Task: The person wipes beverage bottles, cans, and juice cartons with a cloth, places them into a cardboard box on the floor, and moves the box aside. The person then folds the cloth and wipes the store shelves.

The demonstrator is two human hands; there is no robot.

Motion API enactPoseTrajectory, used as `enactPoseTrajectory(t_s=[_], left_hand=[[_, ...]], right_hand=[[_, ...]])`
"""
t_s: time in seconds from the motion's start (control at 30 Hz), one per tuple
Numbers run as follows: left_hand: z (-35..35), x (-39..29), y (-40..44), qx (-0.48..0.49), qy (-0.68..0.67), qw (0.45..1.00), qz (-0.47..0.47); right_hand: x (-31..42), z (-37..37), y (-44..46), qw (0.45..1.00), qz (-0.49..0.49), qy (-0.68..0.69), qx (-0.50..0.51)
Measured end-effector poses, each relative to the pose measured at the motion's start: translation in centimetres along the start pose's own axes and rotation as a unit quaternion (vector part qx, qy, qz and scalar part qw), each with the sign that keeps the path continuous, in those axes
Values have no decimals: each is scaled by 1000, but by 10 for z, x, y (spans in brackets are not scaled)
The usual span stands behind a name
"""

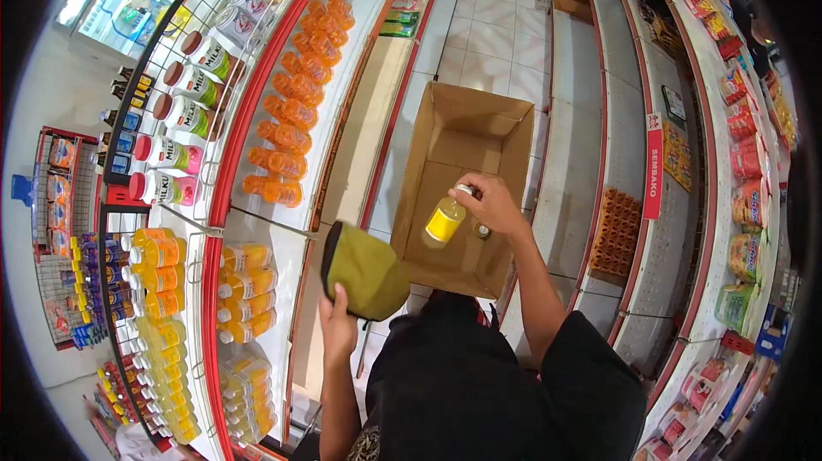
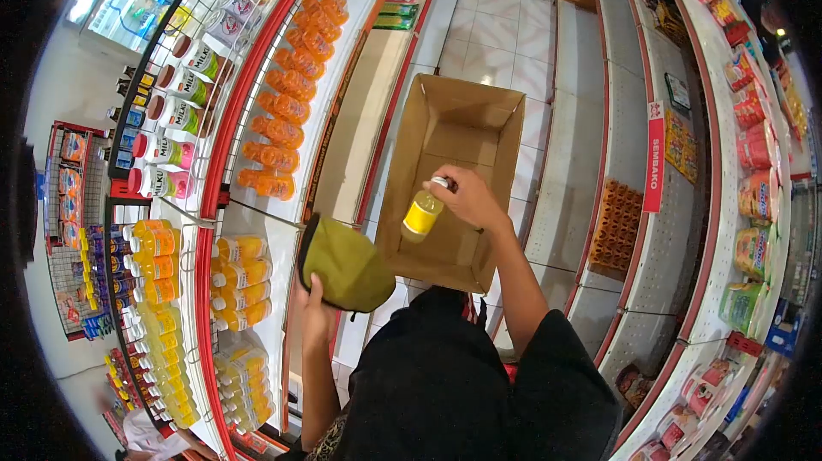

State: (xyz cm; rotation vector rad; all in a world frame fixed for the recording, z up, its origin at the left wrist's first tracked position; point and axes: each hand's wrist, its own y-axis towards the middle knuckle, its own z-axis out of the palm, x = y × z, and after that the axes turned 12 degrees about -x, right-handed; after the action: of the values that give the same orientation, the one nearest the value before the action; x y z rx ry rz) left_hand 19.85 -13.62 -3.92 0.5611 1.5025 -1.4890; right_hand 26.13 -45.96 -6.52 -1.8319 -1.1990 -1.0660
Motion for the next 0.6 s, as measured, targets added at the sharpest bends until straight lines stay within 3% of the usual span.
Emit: enactPoseTrajectory(t_s=[0.17,0.27,0.37,0.53,0.6], left_hand=[[44,22,16,73,42,996,-17],[55,46,18,92,13,993,-75],[69,26,-3,234,135,959,80],[62,17,-12,193,111,972,72],[60,13,-17,178,80,978,73]], right_hand=[[42,7,-12,987,-100,80,100],[53,23,-19,973,-146,95,151],[60,35,-28,974,-125,93,164],[34,44,-32,950,-180,218,131],[15,46,-33,947,-94,240,190]])
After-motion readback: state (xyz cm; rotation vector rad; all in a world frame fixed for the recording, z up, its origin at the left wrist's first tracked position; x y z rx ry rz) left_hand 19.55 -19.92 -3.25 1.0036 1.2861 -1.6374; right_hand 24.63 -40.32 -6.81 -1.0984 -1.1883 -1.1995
